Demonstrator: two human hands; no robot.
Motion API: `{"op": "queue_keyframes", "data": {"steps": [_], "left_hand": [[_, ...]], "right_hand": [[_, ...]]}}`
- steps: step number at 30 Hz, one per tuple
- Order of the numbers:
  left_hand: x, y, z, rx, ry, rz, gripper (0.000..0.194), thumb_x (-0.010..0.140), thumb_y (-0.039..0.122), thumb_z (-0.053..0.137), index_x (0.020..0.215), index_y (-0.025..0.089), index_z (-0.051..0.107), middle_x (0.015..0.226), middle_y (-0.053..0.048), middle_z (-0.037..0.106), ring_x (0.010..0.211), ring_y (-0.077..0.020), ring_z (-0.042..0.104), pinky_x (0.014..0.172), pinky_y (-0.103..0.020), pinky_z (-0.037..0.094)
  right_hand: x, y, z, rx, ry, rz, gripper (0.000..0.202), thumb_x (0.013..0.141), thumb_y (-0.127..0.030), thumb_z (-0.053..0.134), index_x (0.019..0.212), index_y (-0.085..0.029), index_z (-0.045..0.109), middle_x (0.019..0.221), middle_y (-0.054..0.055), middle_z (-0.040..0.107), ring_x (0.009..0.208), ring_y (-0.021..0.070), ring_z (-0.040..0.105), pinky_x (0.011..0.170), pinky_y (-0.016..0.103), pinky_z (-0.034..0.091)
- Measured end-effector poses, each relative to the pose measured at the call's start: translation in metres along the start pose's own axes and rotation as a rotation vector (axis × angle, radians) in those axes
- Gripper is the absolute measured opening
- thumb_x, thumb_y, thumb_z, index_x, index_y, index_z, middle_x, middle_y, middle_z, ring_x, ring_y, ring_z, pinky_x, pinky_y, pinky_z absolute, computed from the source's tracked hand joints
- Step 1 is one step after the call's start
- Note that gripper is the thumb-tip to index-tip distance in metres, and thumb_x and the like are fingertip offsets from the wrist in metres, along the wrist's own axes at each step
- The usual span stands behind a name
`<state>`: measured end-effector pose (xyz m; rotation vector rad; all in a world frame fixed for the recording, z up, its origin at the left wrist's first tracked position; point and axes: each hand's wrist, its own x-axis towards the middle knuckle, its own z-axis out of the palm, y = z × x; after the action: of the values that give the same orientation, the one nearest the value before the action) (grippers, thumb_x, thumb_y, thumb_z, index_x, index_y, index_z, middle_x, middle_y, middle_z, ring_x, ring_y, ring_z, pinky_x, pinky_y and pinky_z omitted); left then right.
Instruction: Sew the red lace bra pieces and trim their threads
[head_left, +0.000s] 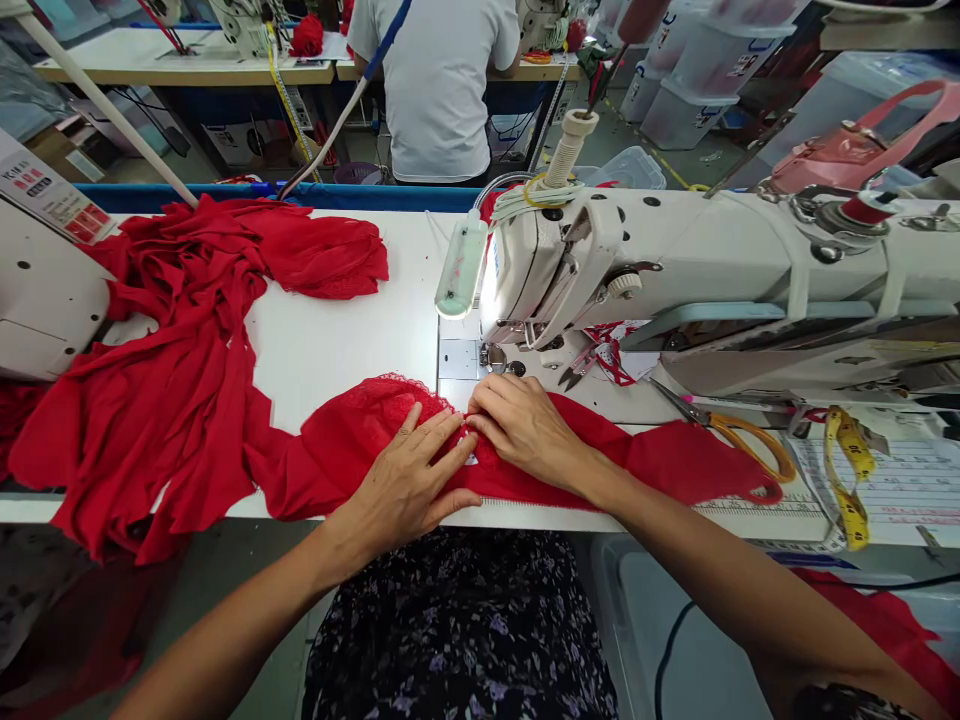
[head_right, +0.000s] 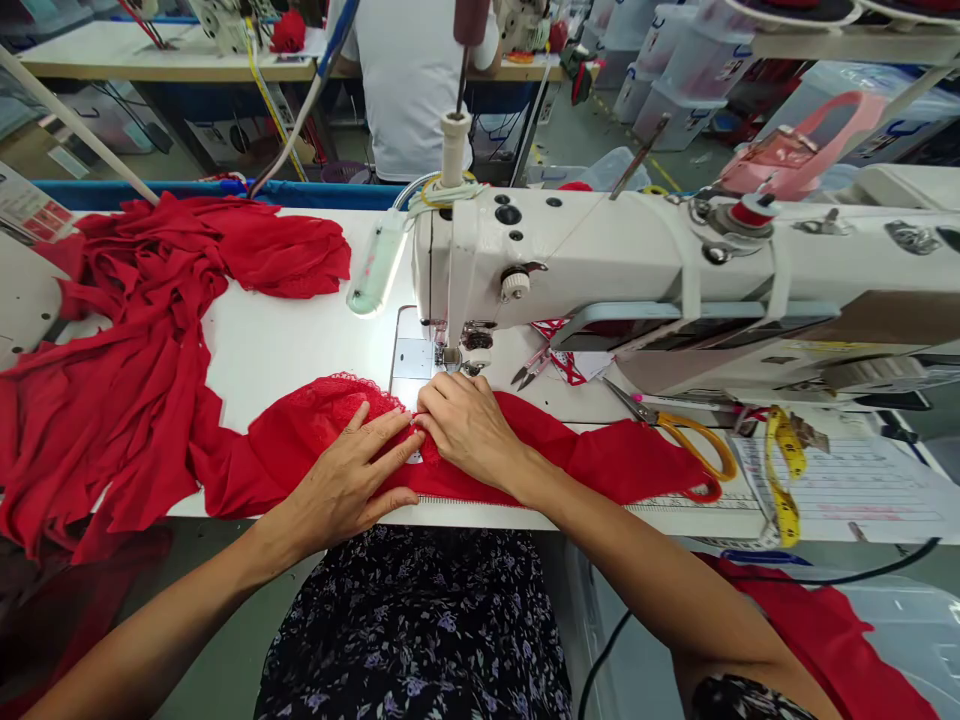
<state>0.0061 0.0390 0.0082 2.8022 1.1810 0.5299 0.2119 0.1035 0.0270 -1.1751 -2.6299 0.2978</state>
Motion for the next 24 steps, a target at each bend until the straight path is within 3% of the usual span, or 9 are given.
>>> {"op": "queue_keyframes", "data": {"steps": [4, 10, 16, 18, 20, 22, 24], "left_hand": [[-0.004, -0.005, 0.002, 0.011, -0.087, 0.021, 0.065, 0.094, 0.06, 0.046, 0.143, 0.018, 0.047, 0.151, -0.02, 0.044, 0.142, -0.0331, 0.041, 0.116, -0.064, 0.03], [-0.004, -0.008, 0.002, -0.014, -0.106, 0.024, 0.068, 0.094, 0.062, 0.045, 0.146, 0.019, 0.045, 0.153, -0.02, 0.041, 0.144, -0.0325, 0.037, 0.119, -0.064, 0.023], [-0.006, -0.008, -0.003, -0.097, -0.099, 0.011, 0.066, 0.093, 0.058, 0.052, 0.145, 0.019, 0.045, 0.152, -0.019, 0.043, 0.143, -0.0336, 0.039, 0.116, -0.065, 0.028], [-0.004, -0.007, -0.008, -0.198, -0.031, -0.019, 0.054, 0.096, 0.048, 0.053, 0.143, 0.021, 0.047, 0.148, -0.016, 0.048, 0.14, -0.0297, 0.044, 0.116, -0.06, 0.034], [0.0, -0.007, -0.012, -0.313, 0.138, -0.107, 0.037, 0.099, 0.032, 0.053, 0.134, 0.021, 0.053, 0.136, -0.011, 0.06, 0.13, -0.0227, 0.055, 0.113, -0.05, 0.043], [0.005, -0.008, -0.013, -0.376, 0.305, -0.214, 0.025, 0.099, 0.021, 0.051, 0.122, 0.021, 0.059, 0.12, -0.007, 0.068, 0.116, -0.0176, 0.063, 0.105, -0.041, 0.052], [0.008, -0.011, -0.009, -0.365, 0.309, -0.258, 0.024, 0.098, 0.021, 0.052, 0.121, 0.02, 0.058, 0.117, -0.007, 0.068, 0.113, -0.0182, 0.064, 0.101, -0.039, 0.055]], "right_hand": [[0.003, 0.004, 0.002, 0.017, 0.02, 0.019, 0.014, 0.099, -0.025, 0.048, 0.087, -0.019, 0.055, 0.092, 0.004, 0.06, 0.087, 0.0192, 0.052, 0.077, 0.033, 0.033], [0.0, 0.007, 0.009, 0.047, 0.082, 0.033, 0.017, 0.1, -0.025, 0.045, 0.086, -0.02, 0.054, 0.091, 0.004, 0.061, 0.086, 0.019, 0.053, 0.076, 0.033, 0.033], [-0.006, 0.004, 0.008, -0.015, 0.202, -0.016, 0.015, 0.1, -0.021, 0.044, 0.096, -0.018, 0.058, 0.102, 0.008, 0.065, 0.094, 0.0224, 0.055, 0.086, 0.039, 0.039], [-0.012, 0.001, 0.005, 0.042, 0.271, -0.064, 0.02, 0.099, -0.014, 0.041, 0.104, -0.018, 0.059, 0.108, 0.01, 0.065, 0.098, 0.0227, 0.056, 0.088, 0.04, 0.043], [-0.019, -0.001, 0.003, 0.176, 0.282, -0.112, 0.024, 0.099, -0.011, 0.039, 0.11, -0.018, 0.058, 0.108, 0.009, 0.066, 0.099, 0.0208, 0.058, 0.087, 0.037, 0.048], [-0.024, -0.003, 0.004, 0.282, 0.236, -0.118, 0.022, 0.1, -0.018, 0.044, 0.118, -0.019, 0.056, 0.108, 0.008, 0.067, 0.103, 0.02, 0.061, 0.089, 0.036, 0.052], [-0.028, -0.003, 0.007, 0.279, 0.186, -0.086, 0.033, 0.098, -0.03, 0.054, 0.129, -0.019, 0.051, 0.116, 0.01, 0.068, 0.111, 0.0229, 0.061, 0.096, 0.041, 0.052]]}}
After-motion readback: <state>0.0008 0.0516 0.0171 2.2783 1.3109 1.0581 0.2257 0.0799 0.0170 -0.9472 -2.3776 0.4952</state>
